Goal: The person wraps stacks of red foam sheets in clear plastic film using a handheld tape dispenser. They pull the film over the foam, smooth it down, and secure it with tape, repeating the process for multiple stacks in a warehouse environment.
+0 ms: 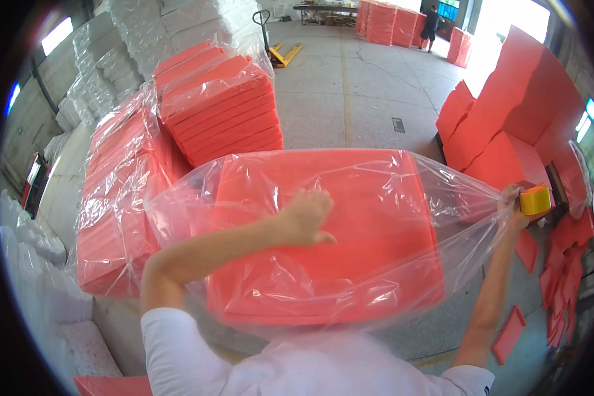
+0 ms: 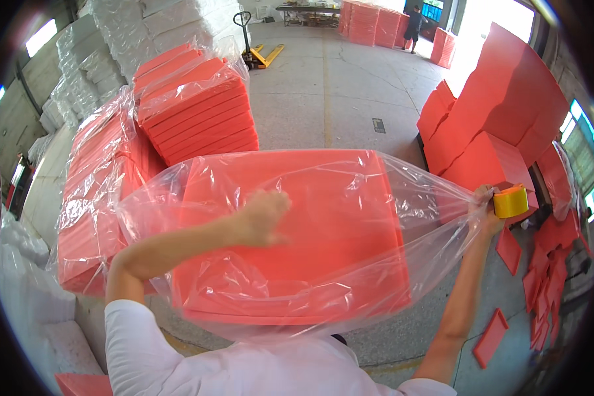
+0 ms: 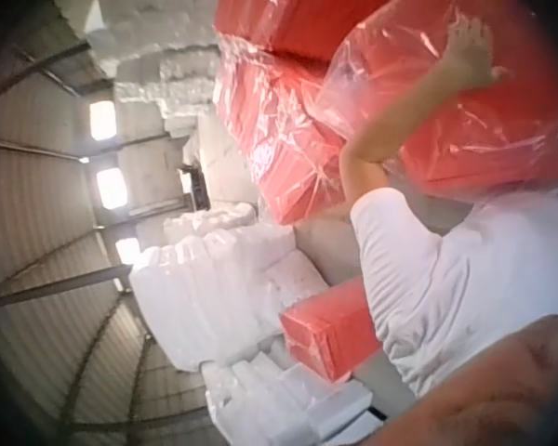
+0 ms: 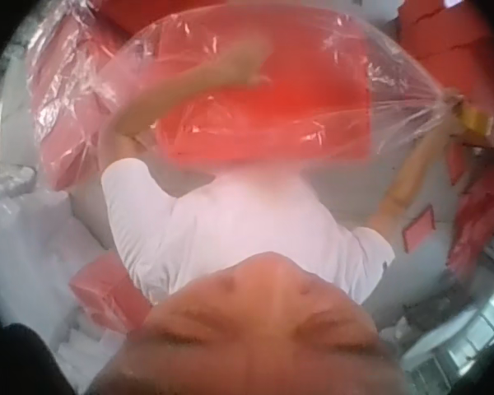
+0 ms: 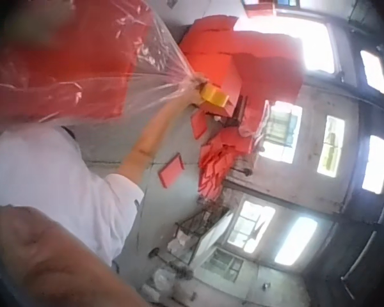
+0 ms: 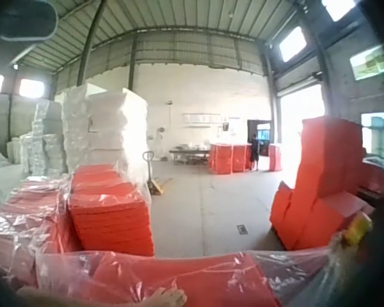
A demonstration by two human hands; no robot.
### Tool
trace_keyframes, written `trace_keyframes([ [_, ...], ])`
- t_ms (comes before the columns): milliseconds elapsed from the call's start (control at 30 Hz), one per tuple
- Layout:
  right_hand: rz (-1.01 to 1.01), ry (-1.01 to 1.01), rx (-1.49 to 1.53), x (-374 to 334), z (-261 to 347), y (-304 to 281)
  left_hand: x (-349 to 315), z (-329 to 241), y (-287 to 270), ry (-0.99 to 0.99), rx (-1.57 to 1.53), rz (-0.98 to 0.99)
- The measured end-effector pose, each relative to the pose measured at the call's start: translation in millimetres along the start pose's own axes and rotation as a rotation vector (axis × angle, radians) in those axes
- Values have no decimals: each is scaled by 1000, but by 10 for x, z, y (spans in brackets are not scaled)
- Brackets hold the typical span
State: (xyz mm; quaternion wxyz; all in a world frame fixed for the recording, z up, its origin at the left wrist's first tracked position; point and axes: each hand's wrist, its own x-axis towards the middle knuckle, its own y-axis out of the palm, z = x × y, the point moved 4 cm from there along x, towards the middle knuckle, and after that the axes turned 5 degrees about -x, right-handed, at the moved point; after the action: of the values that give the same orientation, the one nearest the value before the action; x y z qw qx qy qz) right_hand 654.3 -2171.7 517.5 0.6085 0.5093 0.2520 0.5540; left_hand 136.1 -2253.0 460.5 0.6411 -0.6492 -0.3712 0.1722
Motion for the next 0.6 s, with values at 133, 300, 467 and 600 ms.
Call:
trace_keyframes([
  [133,-43,86,58,65,63,-116,44,-123,565,25,122,36],
  [300,-2,111,121,47,-27,-23,-26,19,669,160,168,62],
  [467,42,127,153,15,-60,36,42,-174,403,-14,-28,-30],
  [600,24,146,135,36,-127,52,-65,-165,614,120,195,99],
])
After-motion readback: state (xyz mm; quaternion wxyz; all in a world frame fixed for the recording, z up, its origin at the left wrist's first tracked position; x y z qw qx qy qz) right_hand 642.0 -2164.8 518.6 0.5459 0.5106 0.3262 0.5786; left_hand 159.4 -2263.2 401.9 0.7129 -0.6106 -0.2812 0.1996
